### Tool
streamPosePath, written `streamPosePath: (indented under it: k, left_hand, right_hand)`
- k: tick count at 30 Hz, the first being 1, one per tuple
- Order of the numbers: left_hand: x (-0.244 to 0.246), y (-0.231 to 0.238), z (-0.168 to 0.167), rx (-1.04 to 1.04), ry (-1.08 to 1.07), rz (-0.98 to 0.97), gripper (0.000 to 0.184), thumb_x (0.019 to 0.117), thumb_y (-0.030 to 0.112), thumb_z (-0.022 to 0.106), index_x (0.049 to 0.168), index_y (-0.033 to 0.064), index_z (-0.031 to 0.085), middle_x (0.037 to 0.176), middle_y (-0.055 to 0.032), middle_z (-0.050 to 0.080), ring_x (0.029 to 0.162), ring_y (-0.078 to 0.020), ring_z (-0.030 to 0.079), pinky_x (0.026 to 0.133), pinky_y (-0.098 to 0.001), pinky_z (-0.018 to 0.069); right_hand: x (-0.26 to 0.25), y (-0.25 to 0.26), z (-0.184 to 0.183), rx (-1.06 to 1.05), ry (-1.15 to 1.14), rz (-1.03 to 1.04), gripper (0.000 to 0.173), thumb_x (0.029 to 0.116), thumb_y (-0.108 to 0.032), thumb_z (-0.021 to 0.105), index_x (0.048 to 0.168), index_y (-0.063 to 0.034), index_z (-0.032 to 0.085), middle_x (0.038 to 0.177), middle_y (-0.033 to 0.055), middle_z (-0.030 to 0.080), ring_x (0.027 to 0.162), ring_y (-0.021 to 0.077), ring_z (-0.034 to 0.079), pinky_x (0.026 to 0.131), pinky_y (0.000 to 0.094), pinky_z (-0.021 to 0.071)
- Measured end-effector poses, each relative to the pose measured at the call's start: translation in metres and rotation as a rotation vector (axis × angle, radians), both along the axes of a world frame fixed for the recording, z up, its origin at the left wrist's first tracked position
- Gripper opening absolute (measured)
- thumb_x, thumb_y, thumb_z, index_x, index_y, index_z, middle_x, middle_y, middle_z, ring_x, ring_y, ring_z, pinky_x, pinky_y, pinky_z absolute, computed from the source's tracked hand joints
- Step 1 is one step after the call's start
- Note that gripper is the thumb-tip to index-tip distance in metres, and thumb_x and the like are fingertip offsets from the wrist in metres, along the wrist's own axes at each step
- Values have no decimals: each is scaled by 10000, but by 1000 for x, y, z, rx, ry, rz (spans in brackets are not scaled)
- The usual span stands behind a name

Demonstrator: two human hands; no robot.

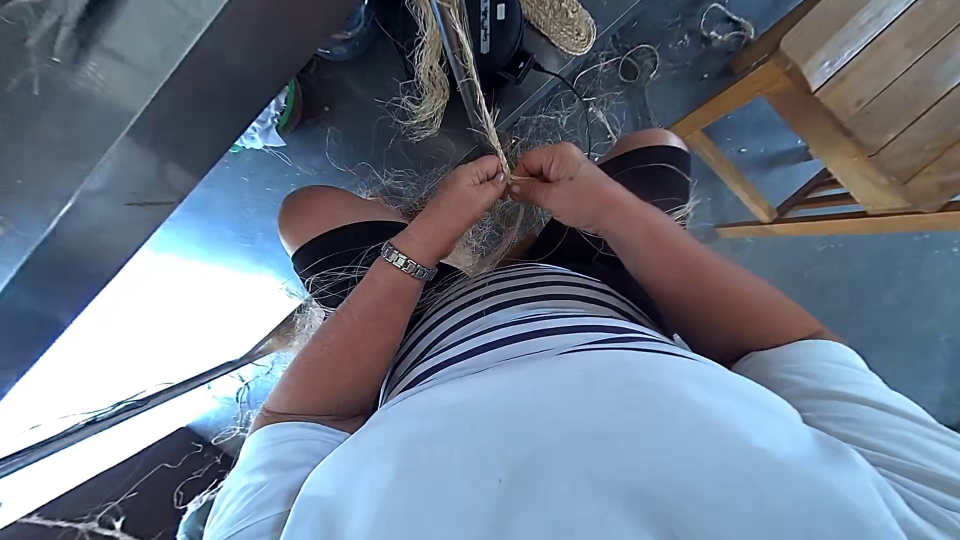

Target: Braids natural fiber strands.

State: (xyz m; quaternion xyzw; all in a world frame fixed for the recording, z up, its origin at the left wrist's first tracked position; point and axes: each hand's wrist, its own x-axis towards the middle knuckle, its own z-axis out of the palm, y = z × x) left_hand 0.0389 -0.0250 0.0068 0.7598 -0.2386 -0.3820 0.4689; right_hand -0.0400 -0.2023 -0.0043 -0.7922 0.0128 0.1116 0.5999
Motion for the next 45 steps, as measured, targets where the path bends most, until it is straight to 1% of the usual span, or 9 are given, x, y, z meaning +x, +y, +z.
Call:
streamPosePath:
  k: [11,14,20,23,26,32,36,40,45]
  left_hand:
    - [3,6,0,-45,82,-13,201,1052,79,488,865,123,544,786,83,548,745,33,529,716,-155,444]
    - [2,5,-3,-53,78,14,232,1035,80,490,816,154,514,748,92,510,704,25,491,669,-156,407]
    - [2,6,-10,119,-163,20,250,1016,235,549,818,93,604,905,-30,567,887,-139,541,799,-418,423]
    - [-4,-1,-2,19,-4,106,237,983,119,555,748,138,523,706,56,511,671,-29,497,650,-239,425]
    - [-9,0,10,-44,201,184,258,1008,55,519,767,148,520,670,78,528,623,0,513,610,-172,438]
    - [-16,7,19,-79,204,208,279,1028,90,465,777,167,559,698,96,558,643,27,504,600,-148,393]
    - [-21,3,12,-100,182,195,220,1040,85,470,831,150,495,693,73,473,609,4,446,569,-153,356]
    - [-17,7,5,-181,176,195,246,1031,66,506,803,159,496,695,78,489,622,3,464,595,-152,392]
    - [-19,3,5,-199,134,193,239,1033,57,511,815,152,494,707,83,517,639,14,490,604,-144,403]
  right_hand:
    - [6,0,-4,-45,-43,74,168,1004,-120,617,859,-42,654,687,-47,523,604,-5,451,592,182,376]
    - [5,-3,-2,-131,-60,80,182,1010,-159,616,876,-48,667,687,-43,524,605,14,451,595,212,384]
    - [-18,2,35,-425,-186,-18,291,1033,-252,545,838,-70,660,714,31,573,659,166,548,624,415,444]
    - [-32,33,45,-578,-223,39,268,1028,-185,529,916,-12,701,802,160,687,758,356,692,654,592,526]
    - [-38,53,27,-726,-299,84,251,1009,-148,527,868,10,661,735,186,649,687,397,684,561,551,510]
    - [-34,59,19,-763,-245,99,230,1005,-117,506,897,17,659,763,198,657,724,406,693,582,545,514]
    - [-36,50,16,-618,-317,72,256,1017,-173,533,892,-6,682,781,168,676,731,366,699,607,548,527]
    - [-35,22,10,-325,-406,-208,260,1017,-217,593,982,-23,762,926,124,697,898,231,664,821,432,541]
    - [-22,18,-3,193,11,-195,179,1024,-192,594,1001,-47,696,920,-15,673,861,28,621,836,250,519]
